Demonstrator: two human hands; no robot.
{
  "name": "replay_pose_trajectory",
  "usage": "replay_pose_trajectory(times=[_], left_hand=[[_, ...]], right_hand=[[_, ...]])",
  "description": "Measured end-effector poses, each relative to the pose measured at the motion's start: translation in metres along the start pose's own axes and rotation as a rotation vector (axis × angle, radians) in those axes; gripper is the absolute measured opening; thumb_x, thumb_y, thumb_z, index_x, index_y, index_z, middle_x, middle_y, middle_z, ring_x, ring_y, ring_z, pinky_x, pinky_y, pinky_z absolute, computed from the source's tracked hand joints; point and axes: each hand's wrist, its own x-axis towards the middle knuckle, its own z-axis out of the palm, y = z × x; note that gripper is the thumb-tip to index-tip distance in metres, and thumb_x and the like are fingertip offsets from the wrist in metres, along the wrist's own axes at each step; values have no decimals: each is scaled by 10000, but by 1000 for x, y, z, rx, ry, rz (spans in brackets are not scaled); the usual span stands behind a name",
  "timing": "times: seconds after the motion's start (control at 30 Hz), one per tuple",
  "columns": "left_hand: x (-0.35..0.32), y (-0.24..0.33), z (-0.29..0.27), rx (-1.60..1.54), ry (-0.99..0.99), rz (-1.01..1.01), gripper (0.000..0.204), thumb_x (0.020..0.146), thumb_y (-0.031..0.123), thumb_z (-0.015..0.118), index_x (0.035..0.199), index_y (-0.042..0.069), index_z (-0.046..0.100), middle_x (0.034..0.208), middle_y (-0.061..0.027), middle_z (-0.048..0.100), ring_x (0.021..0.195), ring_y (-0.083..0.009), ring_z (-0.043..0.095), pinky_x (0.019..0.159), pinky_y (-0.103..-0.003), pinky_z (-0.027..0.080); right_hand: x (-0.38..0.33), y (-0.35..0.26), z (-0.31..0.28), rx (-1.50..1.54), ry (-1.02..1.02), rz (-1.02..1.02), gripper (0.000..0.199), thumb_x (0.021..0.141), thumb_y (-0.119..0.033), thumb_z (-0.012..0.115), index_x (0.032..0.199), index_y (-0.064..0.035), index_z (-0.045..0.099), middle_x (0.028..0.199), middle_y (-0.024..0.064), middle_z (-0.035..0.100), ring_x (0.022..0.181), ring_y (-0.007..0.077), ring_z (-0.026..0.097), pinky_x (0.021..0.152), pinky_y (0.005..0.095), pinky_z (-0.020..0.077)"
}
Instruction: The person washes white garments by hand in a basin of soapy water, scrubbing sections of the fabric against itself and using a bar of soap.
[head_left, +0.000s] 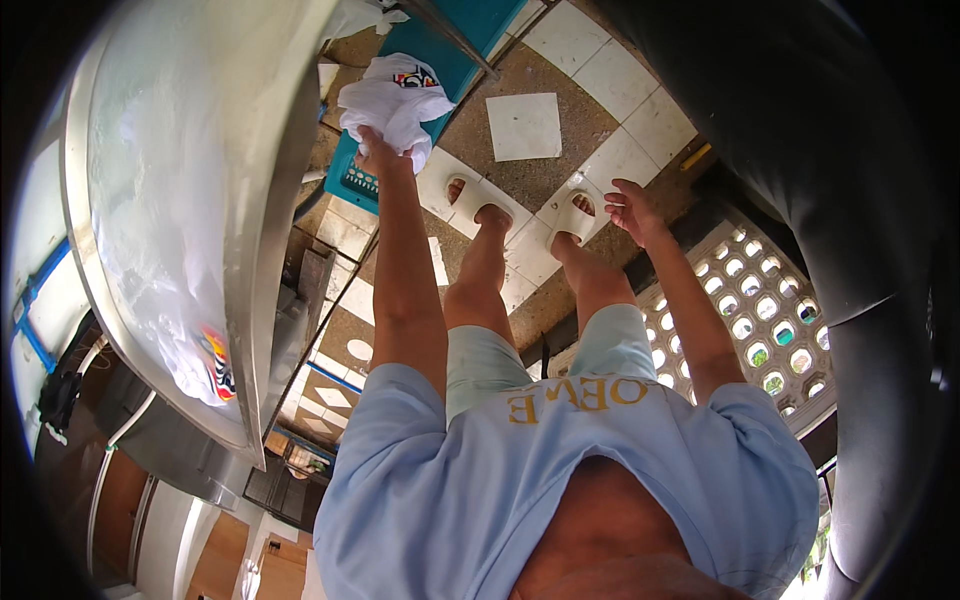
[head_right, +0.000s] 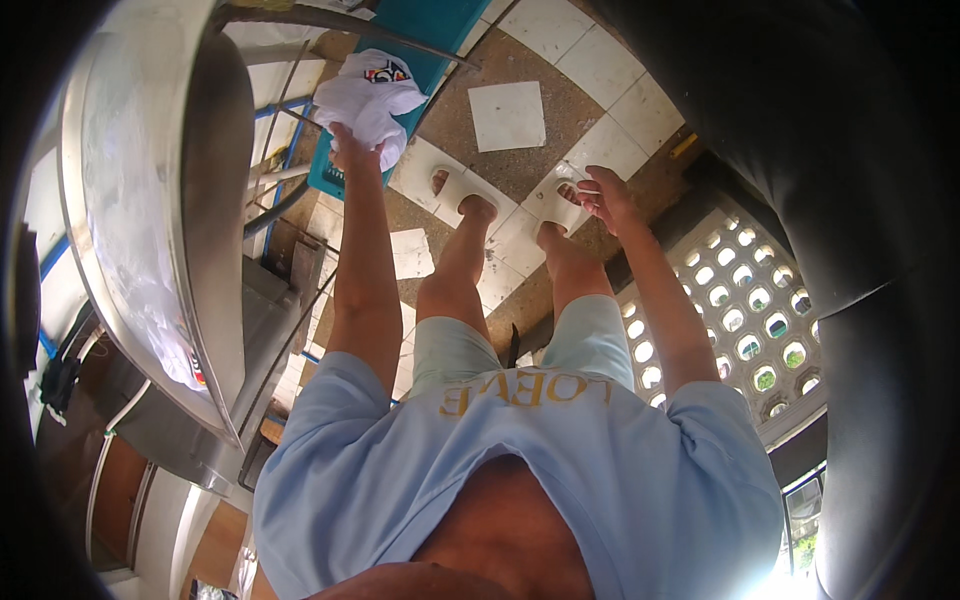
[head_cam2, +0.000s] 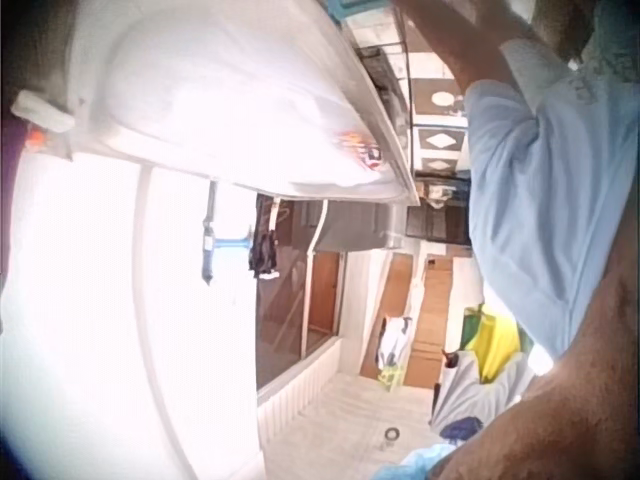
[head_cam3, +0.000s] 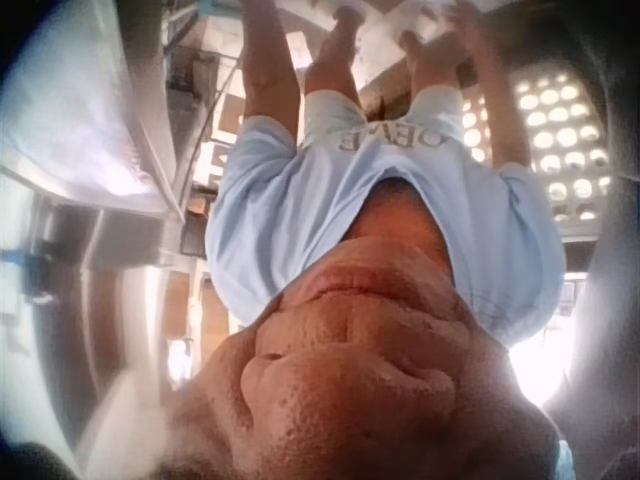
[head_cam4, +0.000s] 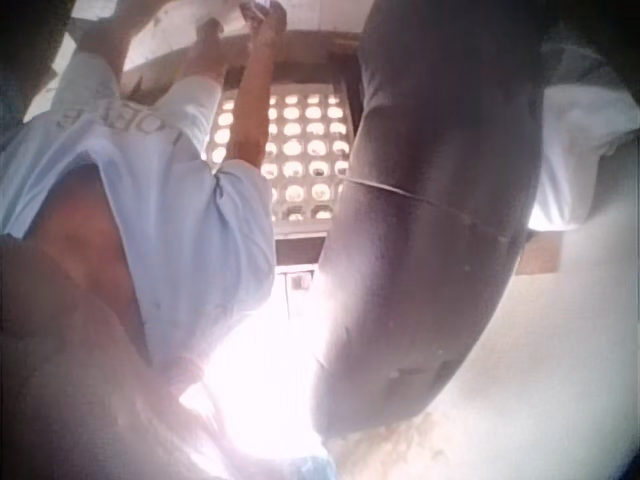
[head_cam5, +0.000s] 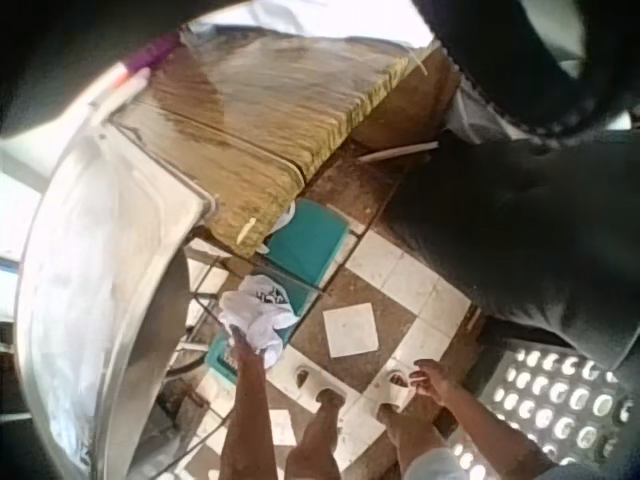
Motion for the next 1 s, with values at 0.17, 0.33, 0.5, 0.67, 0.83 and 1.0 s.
replay_pose_trajectory(times=[0.17, 0.33, 0.5, 0.67, 0.83, 1.0], left_hand=[[37, 3, -17, 213, -64, 142, 778, 773, 489, 701, 1336, 52, 388, 1259, -118, 540, 1148, -365, 513, 906, -509, 452], [40, -34, -81, 668, -76, 574, 651, 824, 439, 664, 1206, -64, 504, 1172, -208, 565, 1052, -309, 562, 894, -386, 444], [-155, 34, -115, 775, -607, 868, 504, 783, 242, 705, 1195, 24, 513, 1132, -199, 561, 1022, -320, 549, 860, -407, 433], [-287, 183, -156, 533, -1108, 560, 286, 834, 172, 671, 1083, 43, 616, 956, -67, 634, 791, -131, 577, 707, -285, 491], [-281, 282, -189, 261, -977, 743, 151, 890, 100, 602, 1012, 20, 639, 778, -17, 634, 662, -71, 572, 594, -207, 481], [-218, 379, -262, 80, -490, 917, 185, 915, 148, 590, 1001, -8, 641, 763, -48, 625, 650, -106, 588, 615, -242, 486]], right_hand=[[-29, -17, 36, -130, -49, -80, 340, 888, -298, 562, 1169, -109, 531, 944, 55, 596, 769, 128, 551, 660, 238, 445], [-107, -74, 122, -459, -439, -183, 263, 909, -301, 554, 1108, -131, 566, 909, 5, 586, 722, 68, 507, 638, 214, 413], [-265, -172, 232, -528, -1116, -418, 311, 873, -284, 610, 1071, -46, 593, 833, 15, 602, 692, 65, 534, 613, 203, 429], [-354, -213, 379, -951, -1171, -787, 283, 874, -260, 598, 1031, -24, 600, 788, 4, 594, 686, 51, 530, 570, 189, 404], [-276, -205, 518, -1565, -664, -1663, 305, 835, -273, 603, 1075, -85, 614, 1023, 113, 605, 871, 248, 588, 774, 357, 478], [-235, -184, 579, -1883, -286, -1749, 346, 827, -374, 597, 1023, -89, 606, 1070, 116, 578, 959, 302, 579, 849, 443, 466]])
